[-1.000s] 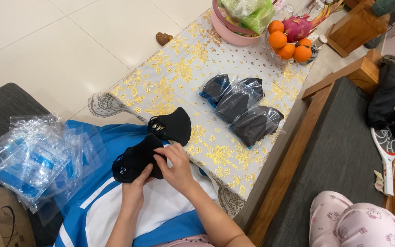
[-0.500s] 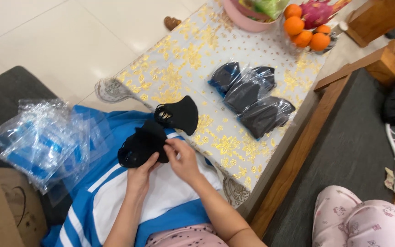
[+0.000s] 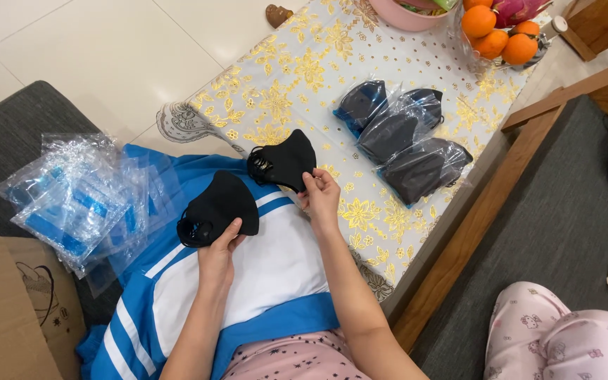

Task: Packaging black face masks into individual clear plastic bags at a workstation.

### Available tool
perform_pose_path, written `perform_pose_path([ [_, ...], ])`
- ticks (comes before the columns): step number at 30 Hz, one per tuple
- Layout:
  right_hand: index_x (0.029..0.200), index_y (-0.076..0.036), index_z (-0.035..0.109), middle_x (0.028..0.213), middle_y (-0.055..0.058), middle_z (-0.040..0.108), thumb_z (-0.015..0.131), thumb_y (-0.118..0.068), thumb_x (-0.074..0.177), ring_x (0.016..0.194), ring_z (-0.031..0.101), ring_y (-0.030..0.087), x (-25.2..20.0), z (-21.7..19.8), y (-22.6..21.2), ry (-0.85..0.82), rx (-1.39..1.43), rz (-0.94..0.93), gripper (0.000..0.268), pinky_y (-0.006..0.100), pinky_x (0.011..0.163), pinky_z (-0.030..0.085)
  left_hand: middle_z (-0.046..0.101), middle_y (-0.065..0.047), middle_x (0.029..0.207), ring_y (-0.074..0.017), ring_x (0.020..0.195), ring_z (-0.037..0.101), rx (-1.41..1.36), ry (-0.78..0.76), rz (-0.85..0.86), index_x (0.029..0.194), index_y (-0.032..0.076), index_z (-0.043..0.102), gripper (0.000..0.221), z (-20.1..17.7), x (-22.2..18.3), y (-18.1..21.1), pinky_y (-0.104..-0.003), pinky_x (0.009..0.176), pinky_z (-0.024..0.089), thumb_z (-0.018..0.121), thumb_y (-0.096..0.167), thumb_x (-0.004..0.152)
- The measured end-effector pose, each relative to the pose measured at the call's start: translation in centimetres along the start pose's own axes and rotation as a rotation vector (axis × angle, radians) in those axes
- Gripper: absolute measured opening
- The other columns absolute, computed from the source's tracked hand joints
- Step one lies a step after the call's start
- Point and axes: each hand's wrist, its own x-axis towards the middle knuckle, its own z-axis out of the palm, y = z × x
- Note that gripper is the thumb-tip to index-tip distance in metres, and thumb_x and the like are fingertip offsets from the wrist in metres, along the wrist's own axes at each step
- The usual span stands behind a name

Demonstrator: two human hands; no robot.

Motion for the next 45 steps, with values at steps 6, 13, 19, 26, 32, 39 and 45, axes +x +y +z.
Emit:
perform_pose_path([
  [6,0.114,0.0,0.061,0.069,0.011,0.066,0.067,-0.006,0.096,0.044,0.064,0.019,0.3,-0.2,0.1,0.044,-0.093,0.018,0.021,0.024,0.027,0.046,0.074,-0.003,0.093,-0.0181,0.078,0.072,0.01,0.013,-0.002,0.105,0.008,0.074,0.039,0.1,0.1,-0.1,-0.042,0.079,0.064,0.093,0.003,0.072],
  [13,0.12,-0.005,0.055,0.064,0.012,0.064,0.064,-0.013,0.098,0.04,0.062,0.02,0.2,0.3,-0.2,0.081,-0.274,-0.023,0.026,0.026,0.026,0.044,0.074,-0.002,0.091,-0.0171,0.076,0.07,0.016,-0.031,0.009,0.103,0.007,0.076,0.034,0.5,-0.8,-0.1,-0.042,0.079,0.063,0.092,0.003,0.073],
  [19,0.124,-0.017,0.054,0.061,0.004,0.061,0.069,-0.026,0.094,0.064,0.068,0.026,0.4,0.0,-0.3,0.109,-0.638,-0.127,0.035,0.04,0.061,0.054,0.075,-0.002,0.096,-0.0185,0.079,0.071,0.067,-0.101,0.011,0.109,0.01,0.076,0.036,0.3,-1.2,-0.5,-0.044,0.081,0.063,0.09,0.003,0.076],
  [26,0.122,-0.017,0.057,0.072,-0.004,0.056,0.06,-0.034,0.098,0.069,0.058,0.013,-5.0,0.5,-5.3,-0.094,-0.567,-0.146,0.03,0.033,0.071,0.046,0.071,-0.011,0.129,-0.0252,0.116,0.067,0.119,-0.169,-0.118,0.133,0.009,0.066,0.057,-0.5,-1.5,0.2,-0.042,0.089,0.057,0.077,0.005,0.077],
  [32,0.144,-0.019,0.049,0.11,0.007,0.065,0.069,-0.026,0.096,0.095,0.063,0.014,-10.4,1.4,-6.4,-0.509,-0.351,-0.102,0.052,0.027,0.074,0.055,0.069,-0.011,0.131,-0.0258,0.117,0.065,0.131,-0.186,-0.139,0.136,0.01,0.064,0.058,0.5,-2.5,1.4,-0.045,0.088,0.056,0.075,0.007,0.079],
  [39,0.146,-0.02,0.046,0.089,0.002,0.06,0.067,-0.022,0.096,0.083,0.055,0.011,-11.2,1.5,-6.9,-0.55,-0.327,-0.166,0.054,0.026,0.068,0.042,0.07,-0.013,0.133,-0.0273,0.118,0.066,0.251,-0.251,-0.198,0.143,0.01,0.06,0.064,1.1,-3.9,3.7,-0.048,0.089,0.058,0.073,0.01,0.081],
  [45,0.155,-0.021,0.038,0.128,0.009,0.06,0.065,-0.032,0.097,0.097,0.058,0.017,-11.5,2.3,-12.4,-0.65,-0.543,-0.279,0.065,0.032,0.08,0.051,0.071,-0.017,0.128,-0.0342,0.114,0.069,0.306,-0.199,-0.138,0.139,0.007,0.063,0.063,-0.5,-1.9,2.6,-0.046,0.079,0.06,0.078,0.005,0.077],
])
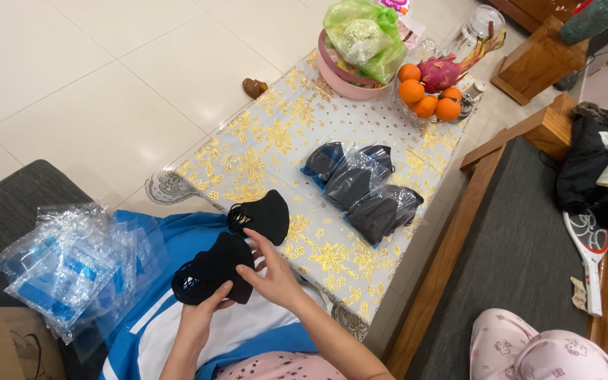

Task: Packaging black face masks into individual clear plastic bags at a workstation.

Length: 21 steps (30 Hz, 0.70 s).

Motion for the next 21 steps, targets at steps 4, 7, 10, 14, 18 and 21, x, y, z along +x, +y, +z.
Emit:
perform_pose_path([
  [4,0.155,-0.023,0.041,0.139,0.007,0.056,0.06,-0.035,0.101,0.132,0.054,0.02,0.9,-1.0,-0.9,-0.038,-0.141,-0.088,0.058,0.032,0.084,0.048,0.072,-0.016,0.128,-0.0335,0.113,0.069,0.085,-0.034,0.016,0.139,0.007,0.063,0.062,0.3,0.2,0.2,-0.044,0.078,0.06,0.078,0.004,0.079],
  [7,0.146,-0.019,0.053,0.132,0.01,0.055,0.061,-0.026,0.102,0.126,0.053,0.026,1.1,-1.0,-0.7,0.02,-0.172,-0.182,0.045,0.037,0.103,0.043,0.072,-0.016,0.125,-0.0311,0.112,0.068,0.078,-0.039,0.024,0.136,0.006,0.065,0.06,0.3,0.5,-0.4,-0.046,0.079,0.061,0.078,0.004,0.078],
  [10,0.141,-0.018,0.059,0.132,0.01,0.056,0.062,-0.024,0.102,0.126,0.052,0.027,1.0,-0.8,-0.5,0.109,-0.228,-0.22,0.039,0.043,0.106,0.041,0.073,-0.015,0.121,-0.0293,0.108,0.069,0.08,-0.04,0.047,0.132,0.006,0.067,0.056,0.2,1.1,-1.3,-0.046,0.078,0.061,0.08,0.004,0.077],
  [14,0.129,-0.014,0.065,0.128,0.013,0.057,0.063,-0.02,0.102,0.124,0.051,0.031,1.1,-0.5,-0.4,0.195,-0.287,-0.341,0.028,0.045,0.104,0.043,0.072,-0.015,0.123,-0.0307,0.109,0.069,0.097,-0.051,0.036,0.133,0.006,0.065,0.056,0.6,0.8,-0.7,-0.047,0.081,0.061,0.079,0.004,0.078],
  [18,0.104,-0.009,0.07,0.102,0.01,0.058,0.071,-0.013,0.097,0.102,0.051,0.029,1.3,0.1,-0.7,0.333,-0.384,-0.511,0.008,0.041,0.088,0.042,0.073,-0.016,0.122,-0.0309,0.108,0.07,0.105,-0.031,0.037,0.131,0.006,0.066,0.056,0.3,1.5,-1.5,-0.047,0.078,0.062,0.08,0.005,0.077],
  [21,0.092,-0.006,0.068,0.087,0.006,0.063,0.071,-0.013,0.097,0.084,0.053,0.025,1.3,0.7,-1.1,0.292,-0.342,-0.503,0.01,0.036,0.078,0.043,0.073,-0.016,0.119,-0.0299,0.107,0.069,0.046,-0.019,0.043,0.128,0.004,0.069,0.051,0.0,1.8,-2.1,-0.045,0.076,0.062,0.079,0.004,0.078],
])
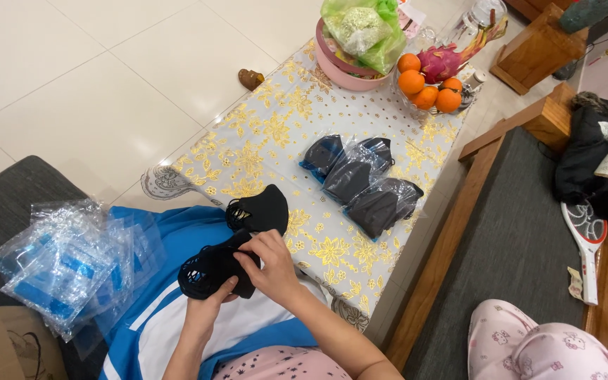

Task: Packaging black face masks into individual clear plastic bags at a workstation.

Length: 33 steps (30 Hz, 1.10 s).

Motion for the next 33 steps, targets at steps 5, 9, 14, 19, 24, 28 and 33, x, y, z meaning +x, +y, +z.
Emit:
perform_pose_path([
  [5,0.099,-0.002,0.068,0.089,0.009,0.067,0.069,-0.015,0.098,0.085,0.059,0.027,-2.6,2.1,1.7,-0.039,0.045,0.106,0.013,0.038,0.074,0.048,0.073,-0.016,0.12,-0.0301,0.106,0.069,-0.111,0.042,0.009,0.13,0.004,0.067,0.049,0.3,-0.7,1.2,-0.045,0.078,0.06,0.075,0.005,0.082],
  [9,0.107,0.001,0.068,0.084,0.012,0.063,0.065,-0.012,0.1,0.079,0.055,0.03,-3.8,2.6,1.6,-0.061,0.094,0.086,0.014,0.039,0.072,0.044,0.073,-0.011,0.116,-0.0233,0.1,0.069,-0.22,0.1,0.019,0.126,0.006,0.069,0.044,0.1,0.0,0.4,-0.04,0.078,0.06,0.076,0.003,0.082],
  [14,0.108,-0.002,0.069,0.084,0.013,0.067,0.065,-0.009,0.1,0.077,0.063,0.032,-4.6,3.4,2.4,-0.061,0.07,0.091,0.011,0.039,0.068,0.051,0.076,-0.012,0.104,-0.0243,0.088,0.073,-0.24,0.056,0.051,0.111,0.002,0.073,0.034,-0.6,1.0,-1.3,-0.043,0.077,0.064,0.083,0.002,0.079],
  [19,0.112,-0.005,0.071,0.073,0.019,0.066,0.067,-0.012,0.099,0.066,0.068,0.038,-4.3,3.6,4.4,-0.062,0.126,0.308,0.015,0.043,0.058,0.054,0.076,-0.009,0.096,-0.0251,0.077,0.074,-0.236,0.063,0.071,0.11,0.002,0.074,0.036,-0.4,1.8,-2.6,-0.049,0.073,0.066,0.088,0.001,0.077],
  [24,0.106,-0.01,0.069,0.071,-0.001,0.069,0.077,-0.008,0.093,0.058,0.062,0.007,-4.7,5.6,11.8,0.144,0.637,0.616,0.015,0.021,0.056,0.053,0.076,-0.002,0.097,-0.0191,0.076,0.074,-0.232,0.122,0.082,0.111,0.009,0.075,0.034,-0.1,0.3,0.8,-0.042,0.074,0.067,0.087,0.005,0.08],
  [28,0.104,-0.009,0.068,0.078,0.002,0.071,0.072,-0.013,0.098,0.055,0.066,0.01,-3.4,4.7,15.6,0.261,0.765,0.832,0.008,0.019,0.045,0.054,0.078,-0.002,0.099,-0.0181,0.078,0.075,-0.269,0.168,0.081,0.113,0.011,0.076,0.034,-1.1,0.2,1.3,-0.041,0.077,0.066,0.086,0.005,0.081],
  [33,0.099,-0.002,0.068,0.068,0.007,0.068,0.07,-0.009,0.094,0.046,0.064,0.015,-4.7,5.1,19.2,0.314,0.592,1.018,0.009,0.021,0.032,0.043,0.077,-0.002,0.096,-0.0189,0.079,0.076,-0.289,0.202,0.07,0.109,0.012,0.076,0.031,-1.4,-0.5,1.6,-0.04,0.078,0.066,0.085,0.004,0.081],
])
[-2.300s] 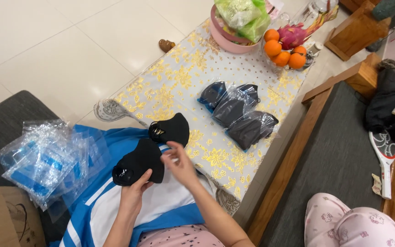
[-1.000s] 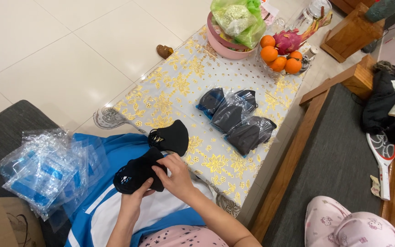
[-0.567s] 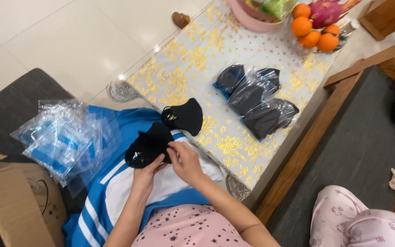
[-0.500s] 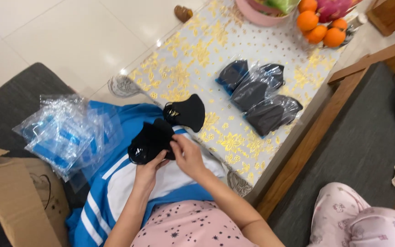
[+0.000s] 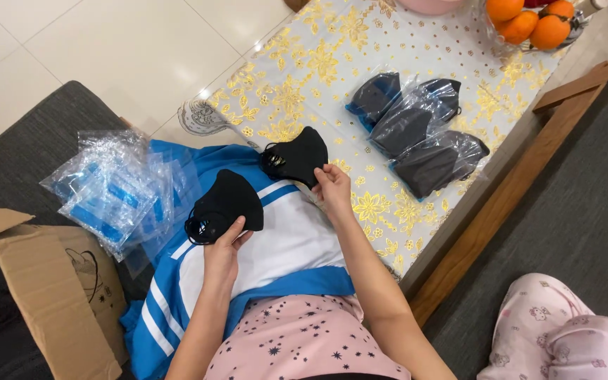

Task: Packaging black face masks into individual clear plastic bags at a workstation.

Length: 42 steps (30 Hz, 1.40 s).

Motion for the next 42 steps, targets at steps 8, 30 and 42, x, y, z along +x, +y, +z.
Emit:
perform_pose_path([
  [8,0.109,-0.002,0.066,0.068,0.007,0.067,0.068,-0.011,0.095,0.044,0.064,0.015,0.5,-0.2,0.2,0.018,-0.11,-0.01,0.016,0.021,0.031,0.043,0.078,-0.003,0.096,-0.0207,0.08,0.077,0.008,-0.011,-0.013,0.107,0.012,0.077,0.03,0.7,-0.7,0.0,-0.042,0.079,0.066,0.086,0.003,0.079],
  [30,0.153,-0.021,0.039,0.114,0.011,0.067,0.066,-0.029,0.096,0.103,0.066,0.017,-12.1,3.7,-9.4,-0.593,-0.326,-0.203,0.063,0.028,0.077,0.054,0.072,-0.009,0.126,-0.028,0.107,0.071,0.032,-0.173,-0.134,0.135,0.012,0.065,0.052,2.7,-1.6,0.4,-0.043,0.082,0.059,0.074,0.006,0.084],
  [42,0.153,-0.023,0.043,0.151,0.004,0.053,0.061,-0.031,0.098,0.131,0.055,0.02,-13.7,4.0,-14.8,-0.592,-0.531,-0.335,0.058,0.033,0.087,0.05,0.072,-0.014,0.125,-0.031,0.11,0.07,0.189,-0.151,-0.074,0.135,0.008,0.064,0.056,1.9,-1.5,-0.2,-0.045,0.076,0.062,0.076,0.008,0.08],
])
